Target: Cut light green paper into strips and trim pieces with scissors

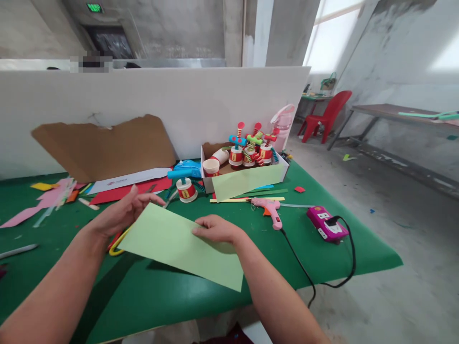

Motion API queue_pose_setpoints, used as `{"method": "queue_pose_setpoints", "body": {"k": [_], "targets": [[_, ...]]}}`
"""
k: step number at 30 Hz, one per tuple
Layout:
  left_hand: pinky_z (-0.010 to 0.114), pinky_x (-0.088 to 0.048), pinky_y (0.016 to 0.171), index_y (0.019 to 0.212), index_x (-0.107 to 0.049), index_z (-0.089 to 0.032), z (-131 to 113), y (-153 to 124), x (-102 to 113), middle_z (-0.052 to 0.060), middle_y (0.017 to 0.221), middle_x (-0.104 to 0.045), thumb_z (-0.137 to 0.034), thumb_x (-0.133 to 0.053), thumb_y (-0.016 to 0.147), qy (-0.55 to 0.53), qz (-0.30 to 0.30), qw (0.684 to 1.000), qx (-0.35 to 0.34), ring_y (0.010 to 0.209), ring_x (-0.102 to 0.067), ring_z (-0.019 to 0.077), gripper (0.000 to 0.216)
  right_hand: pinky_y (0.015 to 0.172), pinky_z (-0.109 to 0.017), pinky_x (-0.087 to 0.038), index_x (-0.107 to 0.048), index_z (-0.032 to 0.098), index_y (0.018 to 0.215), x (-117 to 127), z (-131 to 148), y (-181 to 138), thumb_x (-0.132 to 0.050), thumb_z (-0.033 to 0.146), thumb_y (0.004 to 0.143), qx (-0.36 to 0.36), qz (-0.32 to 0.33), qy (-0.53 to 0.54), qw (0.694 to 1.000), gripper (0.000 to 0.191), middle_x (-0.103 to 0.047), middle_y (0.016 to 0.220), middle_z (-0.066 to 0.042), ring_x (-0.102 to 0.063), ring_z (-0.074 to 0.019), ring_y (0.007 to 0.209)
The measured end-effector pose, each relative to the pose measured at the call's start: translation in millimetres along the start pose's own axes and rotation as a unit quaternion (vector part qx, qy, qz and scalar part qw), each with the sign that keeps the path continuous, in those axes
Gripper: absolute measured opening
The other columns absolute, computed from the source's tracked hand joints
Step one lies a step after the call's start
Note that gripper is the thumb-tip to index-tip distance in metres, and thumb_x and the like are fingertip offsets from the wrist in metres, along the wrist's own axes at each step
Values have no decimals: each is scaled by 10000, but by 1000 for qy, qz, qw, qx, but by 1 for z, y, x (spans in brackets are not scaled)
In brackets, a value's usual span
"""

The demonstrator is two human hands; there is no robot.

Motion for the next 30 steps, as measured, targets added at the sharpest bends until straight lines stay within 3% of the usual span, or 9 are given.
{"method": "queue_pose_setpoints", "body": {"k": [3,6,8,11,12,14,18,21,30], "targets": [[318,-537,725,1086,-619,-198,22,-16,1,64,941,-722,-564,-689,685,24,38,999,15,846,-668,238,547,570,-231,-304,-507,168,633,-2,-1,5,-540,357,864,11,-25,-124,992,301,-383,592,65,-367,-96,600],[300,-536,712,1015,-655,-170,48,-14,-2,52,917,-732,-436,-786,593,91,9,995,39,837,-668,235,516,606,-235,-365,-567,166,727,6,4,7,-508,342,879,28,-81,-153,985,240,-508,657,43,-457,-113,634],[301,-537,694,948,-674,-153,60,-11,-6,52,872,-737,-424,-774,585,90,7,995,48,804,-671,232,465,670,-257,-429,-609,165,883,33,13,2,-466,343,908,37,-178,-169,969,230,-621,798,-7,-549,-142,717],[306,-542,703,933,-683,-153,70,-8,-10,48,866,-741,-400,-755,594,60,33,997,39,790,-677,225,426,773,-322,-465,-601,166,1112,101,31,-15,-522,263,871,10,-354,-321,878,271,-629,1120,-108,-598,-209,908],[305,-542,704,937,-684,-155,71,-8,-10,46,870,-742,-394,-750,598,53,36,997,36,787,-679,221,419,810,-347,-463,-567,175,1212,123,36,-18,-535,225,855,-5,-373,-388,843,362,-573,1249,-135,-597,-230,961],[293,-541,687,933,-687,-155,72,-7,-8,44,864,-740,-385,-742,601,49,33,998,32,768,-678,211,408,840,-365,-461,-552,192,1272,162,36,-19,-568,190,824,-48,-357,-485,797,449,-538,1310,-152,-590,-264,1025],[249,-510,552,908,-687,-141,74,-5,-7,37,779,-723,-376,-736,600,67,32,997,32,672,-659,189,390,847,-337,-452,-681,163,1066,201,25,-14,-555,136,808,-76,-278,-552,783,288,-658,1096,-139,-607,-247,974],[217,-460,472,905,-681,-140,74,-4,-8,27,742,-705,-384,-727,613,71,35,996,28,614,-630,165,383,802,-300,-447,-712,154,906,203,21,-16,-516,126,825,-68,-267,-558,783,214,-697,936,-116,-617,-223,888],[198,-391,394,836,-643,-139,75,-3,-6,5,665,-653,-392,-735,603,37,25,998,39,513,-555,118,356,701,-268,-422,-720,140,866,204,25,-16,-489,104,808,-79,-255,-550,791,241,-726,827,-90,-628,-197,750]]}}
Point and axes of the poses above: each hand's wrist, its own y-axis towards the middle knuckle, its own x-axis out of the back of the hand, z = x × y, the point moved 6 cm from there along y, towards the middle knuckle
